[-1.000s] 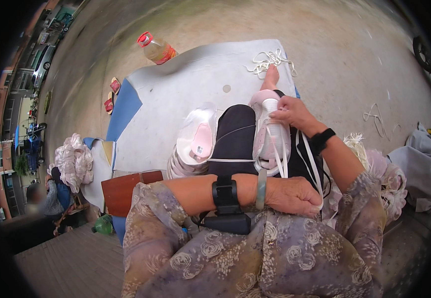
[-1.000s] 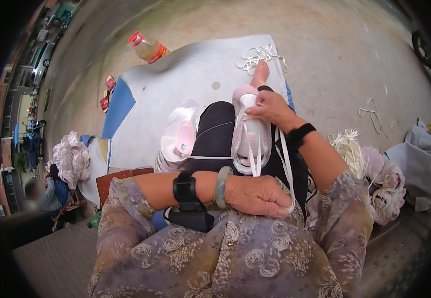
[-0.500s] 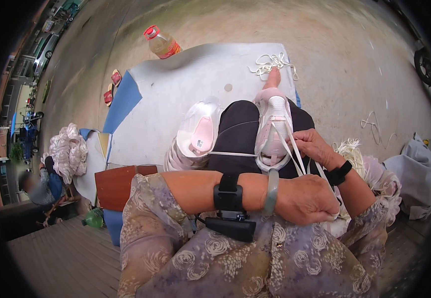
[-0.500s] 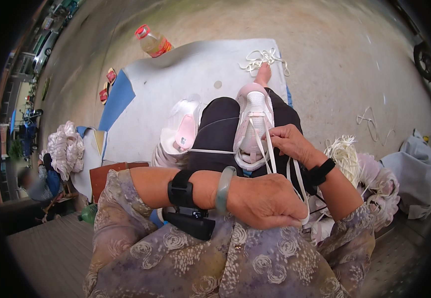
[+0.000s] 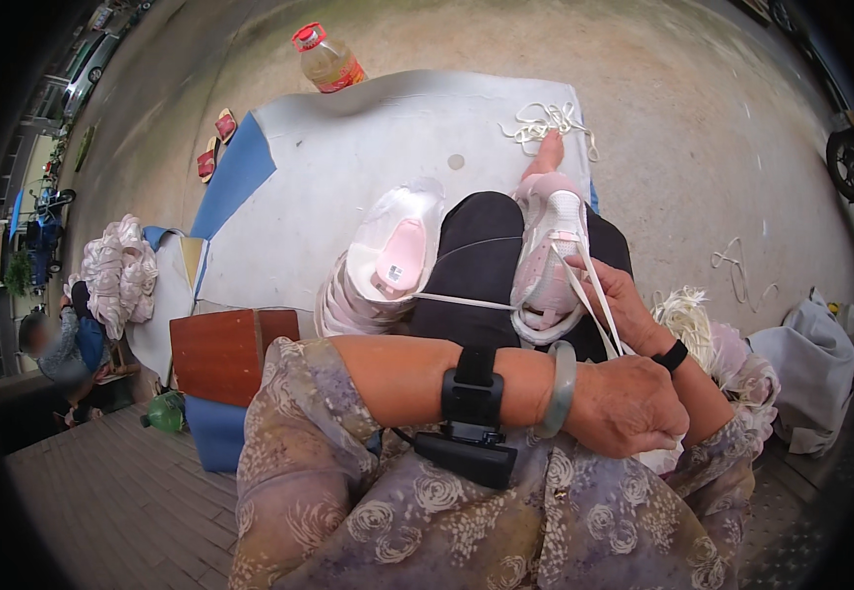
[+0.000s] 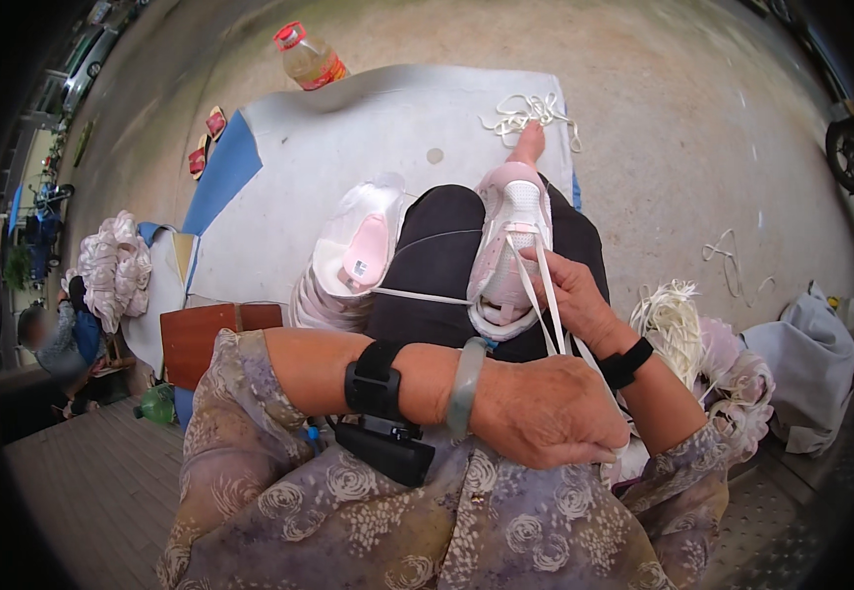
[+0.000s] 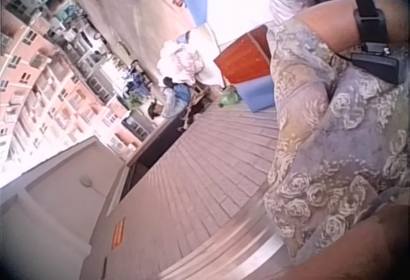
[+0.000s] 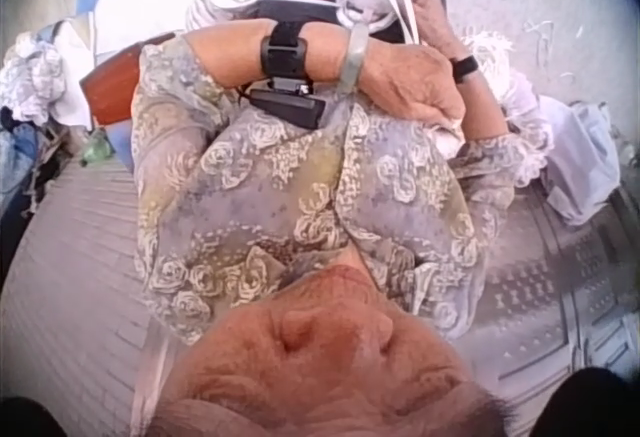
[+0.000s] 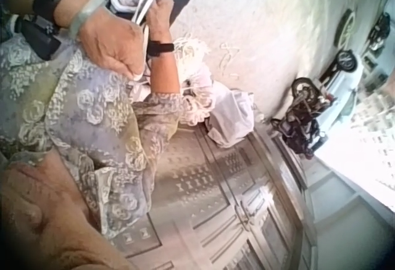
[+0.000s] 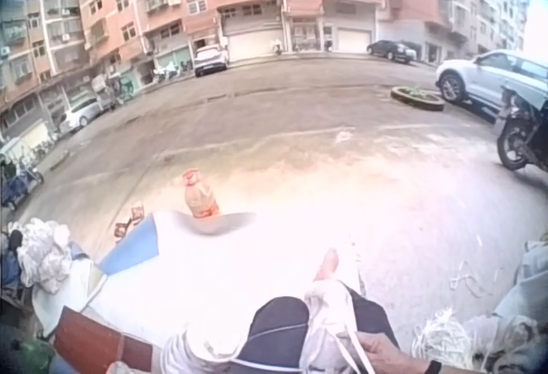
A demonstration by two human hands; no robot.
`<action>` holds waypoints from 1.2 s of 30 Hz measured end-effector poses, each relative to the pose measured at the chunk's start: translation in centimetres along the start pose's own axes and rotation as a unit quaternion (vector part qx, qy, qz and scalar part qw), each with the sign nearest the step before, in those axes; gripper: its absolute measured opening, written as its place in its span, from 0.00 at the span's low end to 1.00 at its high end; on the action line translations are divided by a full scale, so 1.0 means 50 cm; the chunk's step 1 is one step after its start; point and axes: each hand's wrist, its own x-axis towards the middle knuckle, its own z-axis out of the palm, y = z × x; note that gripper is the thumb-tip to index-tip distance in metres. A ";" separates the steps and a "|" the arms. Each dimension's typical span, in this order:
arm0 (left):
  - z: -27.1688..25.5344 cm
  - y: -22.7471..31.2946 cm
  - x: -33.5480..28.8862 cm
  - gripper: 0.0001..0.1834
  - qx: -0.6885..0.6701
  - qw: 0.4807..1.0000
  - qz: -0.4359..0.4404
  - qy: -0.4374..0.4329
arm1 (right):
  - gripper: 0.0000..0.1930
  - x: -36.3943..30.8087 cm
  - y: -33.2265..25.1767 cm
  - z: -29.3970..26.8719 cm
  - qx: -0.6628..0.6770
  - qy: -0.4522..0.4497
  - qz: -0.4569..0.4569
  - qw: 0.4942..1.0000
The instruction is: The recorder is lacing a pair of pink and white sneakers while sitting on the ground.
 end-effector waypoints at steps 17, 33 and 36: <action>-0.200 0.055 -0.257 0.08 0.025 0.957 -0.262 0.119 | 0.11 -0.176 0.060 -0.242 -0.335 0.176 -0.028 0.925; -0.129 -0.174 -0.230 0.20 0.431 0.818 -0.268 0.271 | 0.18 -0.006 0.042 -0.080 -0.450 0.188 -0.322 0.811; -0.112 -0.211 -0.195 0.21 0.410 0.833 -0.302 0.215 | 0.18 0.007 0.055 -0.070 -0.382 0.139 -0.269 0.873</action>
